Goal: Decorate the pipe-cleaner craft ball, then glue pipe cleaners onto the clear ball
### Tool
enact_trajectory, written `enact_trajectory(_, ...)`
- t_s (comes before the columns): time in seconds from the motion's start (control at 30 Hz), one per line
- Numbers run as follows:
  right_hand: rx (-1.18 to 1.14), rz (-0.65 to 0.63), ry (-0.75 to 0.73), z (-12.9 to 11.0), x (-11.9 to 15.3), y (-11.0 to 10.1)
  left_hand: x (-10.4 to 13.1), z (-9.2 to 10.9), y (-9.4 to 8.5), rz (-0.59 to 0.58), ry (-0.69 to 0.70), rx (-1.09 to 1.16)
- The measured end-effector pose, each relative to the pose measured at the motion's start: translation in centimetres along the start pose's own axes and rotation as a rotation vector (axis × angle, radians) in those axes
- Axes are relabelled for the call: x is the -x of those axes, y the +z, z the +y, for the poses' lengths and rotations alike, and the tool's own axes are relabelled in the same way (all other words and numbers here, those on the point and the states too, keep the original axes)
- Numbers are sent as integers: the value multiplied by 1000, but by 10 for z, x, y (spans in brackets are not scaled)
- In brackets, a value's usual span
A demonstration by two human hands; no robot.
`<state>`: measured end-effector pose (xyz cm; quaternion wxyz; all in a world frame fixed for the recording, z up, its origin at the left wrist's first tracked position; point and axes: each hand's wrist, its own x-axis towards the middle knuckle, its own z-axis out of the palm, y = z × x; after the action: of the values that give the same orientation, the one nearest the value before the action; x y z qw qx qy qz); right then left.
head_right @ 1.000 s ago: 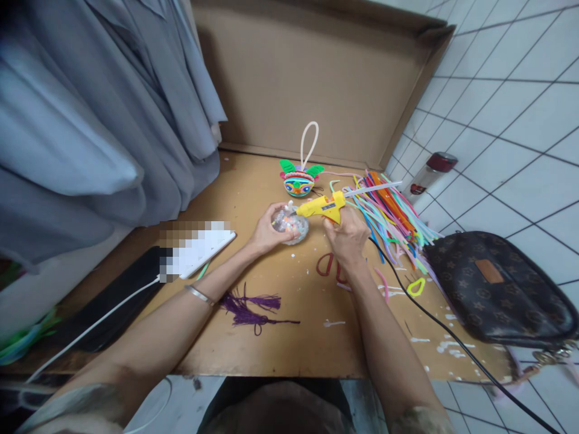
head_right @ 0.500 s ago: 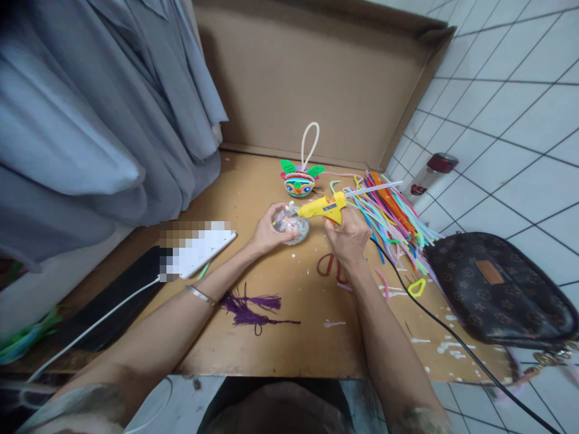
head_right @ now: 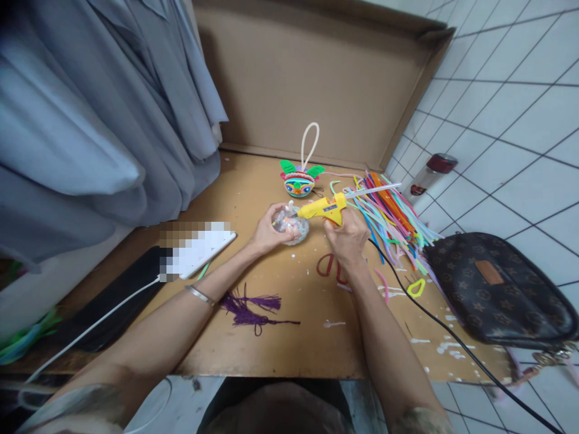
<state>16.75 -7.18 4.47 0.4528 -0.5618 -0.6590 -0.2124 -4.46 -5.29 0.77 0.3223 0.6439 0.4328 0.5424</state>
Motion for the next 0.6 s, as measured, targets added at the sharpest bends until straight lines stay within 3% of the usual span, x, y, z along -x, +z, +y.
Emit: enact_trajectory(0.6,-4,-6,37,1,2,3,1,0,0,-23,-6,18)
